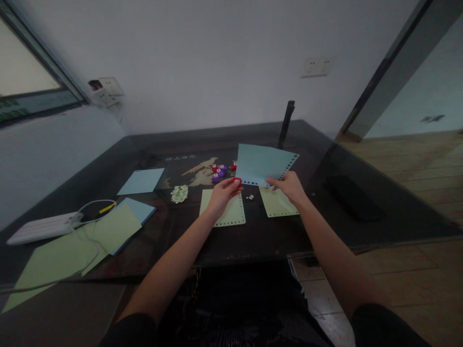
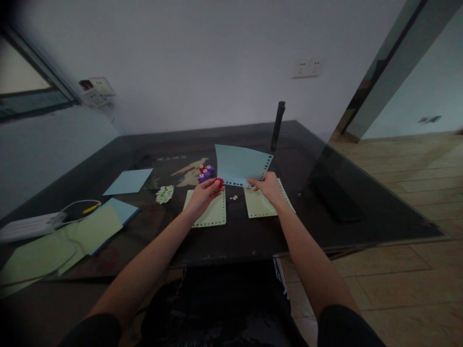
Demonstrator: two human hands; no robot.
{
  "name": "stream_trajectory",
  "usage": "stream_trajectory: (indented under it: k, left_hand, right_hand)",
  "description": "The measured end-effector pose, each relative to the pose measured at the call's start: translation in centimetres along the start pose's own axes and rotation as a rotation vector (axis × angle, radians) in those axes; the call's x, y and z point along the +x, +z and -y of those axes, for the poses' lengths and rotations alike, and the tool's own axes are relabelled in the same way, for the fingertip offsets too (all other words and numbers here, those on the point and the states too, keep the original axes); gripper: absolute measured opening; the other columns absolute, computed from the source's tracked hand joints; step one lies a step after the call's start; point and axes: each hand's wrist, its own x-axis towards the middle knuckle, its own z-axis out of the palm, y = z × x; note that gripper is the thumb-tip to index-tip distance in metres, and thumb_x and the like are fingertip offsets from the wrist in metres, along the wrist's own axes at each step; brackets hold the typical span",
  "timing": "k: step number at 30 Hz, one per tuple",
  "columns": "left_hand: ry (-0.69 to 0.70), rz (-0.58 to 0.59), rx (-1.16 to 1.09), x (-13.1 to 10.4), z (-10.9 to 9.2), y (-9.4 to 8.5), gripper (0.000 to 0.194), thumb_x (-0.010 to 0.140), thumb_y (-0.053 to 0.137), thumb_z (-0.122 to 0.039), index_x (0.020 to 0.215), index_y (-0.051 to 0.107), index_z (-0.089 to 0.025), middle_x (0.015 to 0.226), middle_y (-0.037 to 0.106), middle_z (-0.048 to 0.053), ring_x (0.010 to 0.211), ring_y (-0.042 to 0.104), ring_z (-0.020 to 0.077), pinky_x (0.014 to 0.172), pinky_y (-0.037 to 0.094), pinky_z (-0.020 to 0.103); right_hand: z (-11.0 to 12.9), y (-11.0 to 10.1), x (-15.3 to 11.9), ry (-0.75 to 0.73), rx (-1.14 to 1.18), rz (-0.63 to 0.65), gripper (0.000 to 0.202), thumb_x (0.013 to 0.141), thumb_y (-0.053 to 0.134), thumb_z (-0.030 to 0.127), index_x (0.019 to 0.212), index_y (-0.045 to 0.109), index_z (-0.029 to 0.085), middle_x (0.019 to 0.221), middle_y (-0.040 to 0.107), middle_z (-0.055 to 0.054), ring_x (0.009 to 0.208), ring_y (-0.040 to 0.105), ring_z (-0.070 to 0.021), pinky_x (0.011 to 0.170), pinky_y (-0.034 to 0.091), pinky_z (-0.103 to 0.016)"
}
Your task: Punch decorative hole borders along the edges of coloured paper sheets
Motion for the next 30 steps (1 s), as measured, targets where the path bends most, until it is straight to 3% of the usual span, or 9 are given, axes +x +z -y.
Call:
stream_trajectory:
  k: [14, 21, 30]
  left_hand:
    - [0.018, -0.022, 0.099, 0.08, 0.08, -0.24, 0.030, 0.070, 0.074, -0.031, 0.096, 0.067, -0.016, 0.091, 0.069, 0.007, 0.072, 0.064, 0.0121, 0.061, 0.043, 0.022]
    - [0.028, 0.000, 0.085, -0.08, -0.01, -0.14, 0.030, 0.071, 0.072, -0.034, 0.095, 0.068, -0.016, 0.096, 0.069, 0.009, 0.082, 0.065, 0.0155, 0.067, 0.044, 0.024]
    - [0.046, -0.005, 0.049, -0.02, 0.05, -0.11, 0.029, 0.070, 0.073, -0.031, 0.094, 0.069, -0.014, 0.094, 0.069, 0.009, 0.080, 0.064, 0.0143, 0.066, 0.044, 0.023]
  right_hand:
    - [-0.82, -0.20, 0.30, -0.033, -0.015, 0.017, 0.031, 0.060, 0.076, 0.035, 0.082, 0.070, 0.014, 0.083, 0.072, -0.008, 0.074, 0.066, -0.0224, 0.074, 0.054, -0.041]
    - [-0.62, -0.23, 0.20, -0.015, -0.011, 0.035, 0.028, 0.060, 0.076, 0.033, 0.078, 0.070, 0.013, 0.078, 0.071, -0.008, 0.069, 0.066, -0.0219, 0.066, 0.054, -0.038]
    - [-0.40, -0.26, 0.10, -0.019, 0.000, 0.040, 0.027, 0.059, 0.076, 0.033, 0.078, 0.070, 0.014, 0.079, 0.072, -0.008, 0.071, 0.066, -0.0227, 0.071, 0.054, -0.041]
